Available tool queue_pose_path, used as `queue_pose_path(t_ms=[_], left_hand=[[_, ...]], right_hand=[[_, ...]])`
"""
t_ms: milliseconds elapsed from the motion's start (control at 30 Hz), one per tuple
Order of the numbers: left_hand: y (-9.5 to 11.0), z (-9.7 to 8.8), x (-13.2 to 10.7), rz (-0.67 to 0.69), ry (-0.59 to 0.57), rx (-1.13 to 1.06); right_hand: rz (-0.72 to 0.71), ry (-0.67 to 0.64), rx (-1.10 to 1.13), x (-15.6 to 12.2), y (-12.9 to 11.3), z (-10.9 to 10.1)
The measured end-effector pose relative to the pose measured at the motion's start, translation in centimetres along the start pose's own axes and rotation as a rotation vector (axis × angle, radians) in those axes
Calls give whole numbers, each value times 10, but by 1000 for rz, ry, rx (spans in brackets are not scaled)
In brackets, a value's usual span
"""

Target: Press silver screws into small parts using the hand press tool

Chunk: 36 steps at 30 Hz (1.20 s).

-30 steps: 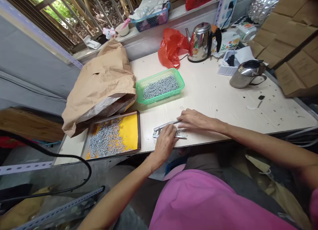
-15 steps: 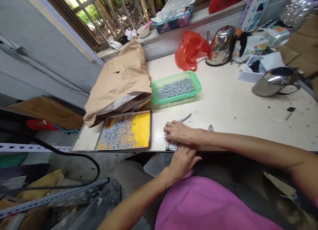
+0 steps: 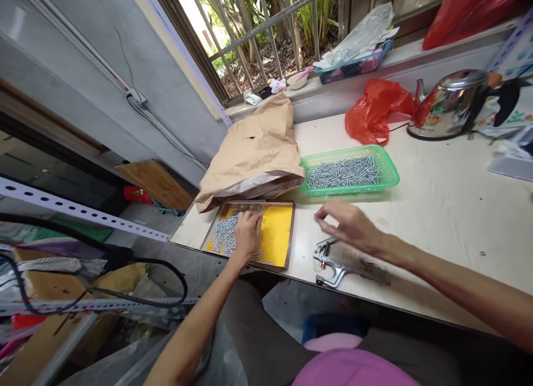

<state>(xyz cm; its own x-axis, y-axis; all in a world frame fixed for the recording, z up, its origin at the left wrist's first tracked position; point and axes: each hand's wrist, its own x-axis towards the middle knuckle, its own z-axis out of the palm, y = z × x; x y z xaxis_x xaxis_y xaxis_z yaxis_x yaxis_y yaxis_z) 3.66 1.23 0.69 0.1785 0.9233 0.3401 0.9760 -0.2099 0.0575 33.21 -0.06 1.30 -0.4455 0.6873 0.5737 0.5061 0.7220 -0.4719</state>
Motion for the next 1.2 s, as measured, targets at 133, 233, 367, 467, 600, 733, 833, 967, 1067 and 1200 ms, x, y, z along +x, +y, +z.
queue_pose_path(t_ms=[133, 233, 367, 467, 600, 733, 833, 967, 1067, 1200], left_hand=[[-17, 25, 28, -12, -176, 98], [-19, 37, 41, -37, -243, 126], [-21, 37, 54, -49, -272, 116], [-6, 26, 51, -49, -243, -9], [47, 3, 14, -253, -384, -585], [103, -9, -34, -487, -743, -999], [121, -5, -50, -585, -815, -1034], [124, 1, -50, -615, -851, -1016], [125, 2, -48, -613, -878, -988], [127, 4, -49, -601, -903, -939]], right_hand=[[190, 140, -273, 17, 37, -51], [231, 144, -380, 6, 54, -69], [222, -13, -279, -38, 39, -63], [255, -192, -129, -78, 13, -48], [287, -402, -43, -118, -10, -36], [302, -433, -98, -135, -14, -31], [302, -416, -155, -138, -13, -26], [314, -406, -199, -141, -14, -18], [315, -386, -213, -144, -13, -15], [296, -364, -234, -148, -9, -10]])
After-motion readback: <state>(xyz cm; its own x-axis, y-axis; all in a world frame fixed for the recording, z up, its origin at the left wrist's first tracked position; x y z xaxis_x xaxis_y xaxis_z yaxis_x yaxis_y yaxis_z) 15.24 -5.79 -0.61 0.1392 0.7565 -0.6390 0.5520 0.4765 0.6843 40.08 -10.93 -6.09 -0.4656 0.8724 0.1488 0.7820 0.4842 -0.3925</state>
